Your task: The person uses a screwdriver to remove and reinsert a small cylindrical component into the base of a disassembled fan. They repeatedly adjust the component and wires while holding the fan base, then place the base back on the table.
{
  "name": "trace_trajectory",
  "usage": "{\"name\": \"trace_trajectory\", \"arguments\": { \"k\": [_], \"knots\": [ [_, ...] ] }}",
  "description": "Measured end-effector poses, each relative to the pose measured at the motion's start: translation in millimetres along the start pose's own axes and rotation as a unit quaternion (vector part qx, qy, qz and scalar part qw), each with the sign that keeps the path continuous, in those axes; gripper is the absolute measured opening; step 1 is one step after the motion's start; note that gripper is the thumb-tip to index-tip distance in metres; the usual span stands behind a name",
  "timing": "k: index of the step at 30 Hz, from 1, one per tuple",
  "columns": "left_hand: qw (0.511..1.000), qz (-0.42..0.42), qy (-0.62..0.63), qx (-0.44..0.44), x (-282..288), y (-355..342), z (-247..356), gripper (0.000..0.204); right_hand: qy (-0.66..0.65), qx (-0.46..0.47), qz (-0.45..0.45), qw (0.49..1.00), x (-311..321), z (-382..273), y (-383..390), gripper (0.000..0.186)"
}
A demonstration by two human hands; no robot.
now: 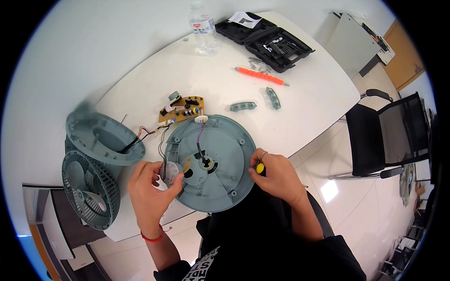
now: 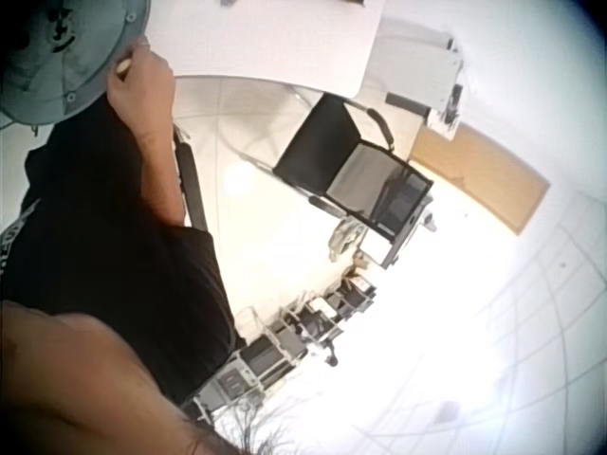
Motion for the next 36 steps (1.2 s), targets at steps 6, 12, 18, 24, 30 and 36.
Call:
{"name": "trace_trajectory", "arguments": {
  "k": [6,12,18,24,30,36],
  "knots": [
    [0.997,-0.052,-0.003,-0.048,-8.0,-2.0,6.2,0.041,-0.013,-0.003,0.023,1.000,2.5,2.1,1.4,0.016],
    [0.993,-0.076,-0.016,-0.086,-5.4,-4.9,15.1,0.044,-0.011,-0.003,0.017,1.000,1.1,2.9,0.3,0.015],
    [0.989,-0.099,-0.029,-0.103,-6.8,-8.7,21.5,0.046,-0.011,0.001,0.020,1.000,1.9,2.6,0.9,0.015],
    [0.986,-0.091,-0.062,-0.126,-10.6,-12.8,31.9,0.044,-0.002,0.002,0.019,1.000,2.0,2.0,0.5,0.015],
    [0.990,-0.061,-0.088,-0.089,-15.9,-10.2,28.1,0.040,0.006,0.001,0.023,1.000,1.6,-4.4,1.9,0.014],
    [0.994,0.017,-0.092,-0.059,-17.1,-6.0,22.3,0.037,-0.052,-0.025,-0.002,0.998,-5.4,5.5,5.5,0.014]
  ]
}}
Point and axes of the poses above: each hand's wrist, its own y-axis away from the middle knuckle, its own x-axis out of the back of the hand, z = x × y, the point moved 10 cm from there along -y, towards the middle knuckle, and after that the axes turned 1 degree about x, right-handed, at the moved point
